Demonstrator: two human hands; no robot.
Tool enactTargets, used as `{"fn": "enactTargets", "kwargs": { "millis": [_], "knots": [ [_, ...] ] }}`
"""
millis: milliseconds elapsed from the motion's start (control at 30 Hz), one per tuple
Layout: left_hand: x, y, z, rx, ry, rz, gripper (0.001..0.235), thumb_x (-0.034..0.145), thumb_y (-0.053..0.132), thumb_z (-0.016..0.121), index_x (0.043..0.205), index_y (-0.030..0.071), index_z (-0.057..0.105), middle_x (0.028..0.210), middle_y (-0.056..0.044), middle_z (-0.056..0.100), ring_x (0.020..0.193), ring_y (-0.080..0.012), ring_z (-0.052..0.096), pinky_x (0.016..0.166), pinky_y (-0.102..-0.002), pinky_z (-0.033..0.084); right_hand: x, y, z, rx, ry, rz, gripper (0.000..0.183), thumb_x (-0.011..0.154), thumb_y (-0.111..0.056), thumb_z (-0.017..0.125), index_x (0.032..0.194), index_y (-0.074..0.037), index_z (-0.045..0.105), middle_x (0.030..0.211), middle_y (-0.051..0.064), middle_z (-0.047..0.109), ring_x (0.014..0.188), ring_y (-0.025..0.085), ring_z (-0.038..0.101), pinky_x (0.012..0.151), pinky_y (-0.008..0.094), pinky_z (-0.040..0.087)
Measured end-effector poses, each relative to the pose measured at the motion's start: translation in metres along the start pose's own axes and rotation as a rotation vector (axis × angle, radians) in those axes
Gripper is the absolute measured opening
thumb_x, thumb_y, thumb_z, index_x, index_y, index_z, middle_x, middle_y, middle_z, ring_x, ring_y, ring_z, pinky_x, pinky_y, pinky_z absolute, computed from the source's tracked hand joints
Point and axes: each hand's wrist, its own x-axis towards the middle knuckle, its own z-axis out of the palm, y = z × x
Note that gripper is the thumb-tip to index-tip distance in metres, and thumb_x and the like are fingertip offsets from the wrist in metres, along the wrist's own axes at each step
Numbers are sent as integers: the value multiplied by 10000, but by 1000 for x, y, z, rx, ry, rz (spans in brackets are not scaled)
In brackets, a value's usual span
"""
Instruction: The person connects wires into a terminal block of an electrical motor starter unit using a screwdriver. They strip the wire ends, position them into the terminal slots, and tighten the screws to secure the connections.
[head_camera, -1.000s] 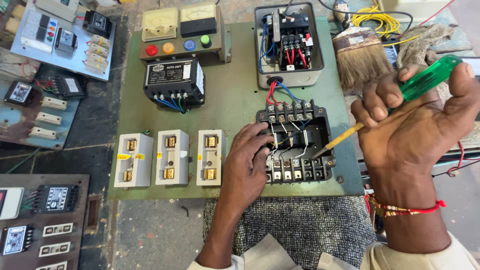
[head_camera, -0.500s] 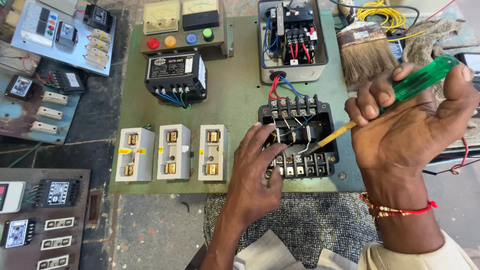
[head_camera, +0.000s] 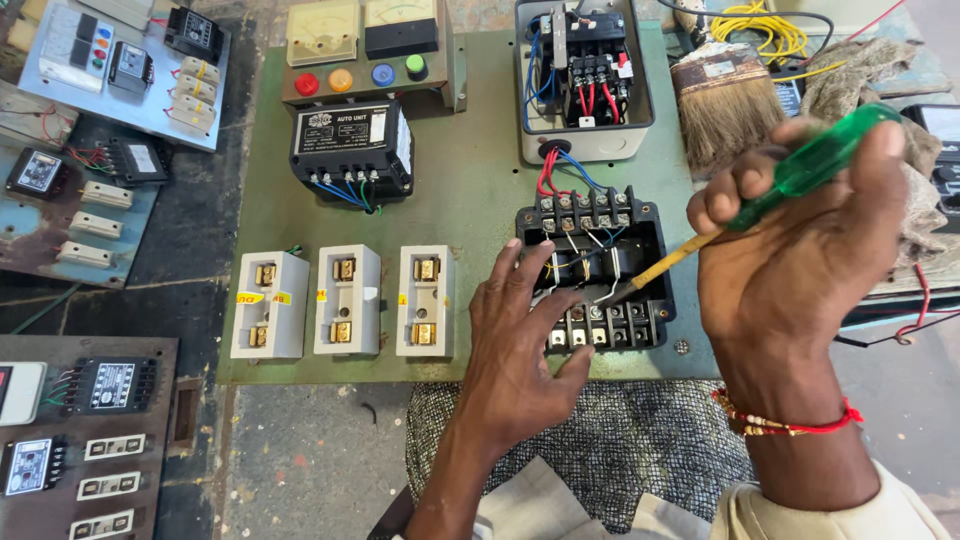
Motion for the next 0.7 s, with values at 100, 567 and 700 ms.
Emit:
{"fn": "enactTargets", "kwargs": {
  "millis": [100, 567, 700],
  "knots": [
    [1, 1, 0, 8, -1, 0, 503, 717, 152, 791, 1212, 123, 700, 1607, -185, 349, 1560, -377, 159, 1228, -562, 118, -1, 2, -1, -12, 5, -17, 478, 1161, -459, 528, 1180, 17, 566, 873, 95, 534, 773, 221, 514, 742, 354, 427],
    [5, -1, 7, 19, -8, 16, 474, 723, 180, 812, 1170, 57, 716, 1588, -201, 372, 1558, -376, 174, 1231, -565, 114, -15, -7, 2, -394, -27, -185, 292, 1181, -298, 586, 1236, -13, 552, 983, 122, 655, 837, 246, 685, 772, 347, 551],
    [5, -1, 9, 19, -26, 9, 521, 699, 192, 834, 1188, 61, 713, 1586, -203, 355, 1548, -380, 157, 1215, -580, 102, -15, -8, 4, -423, -38, -203, 295, 1181, -304, 587, 1226, -16, 544, 986, 117, 652, 841, 242, 689, 785, 350, 574]
  ]
}}
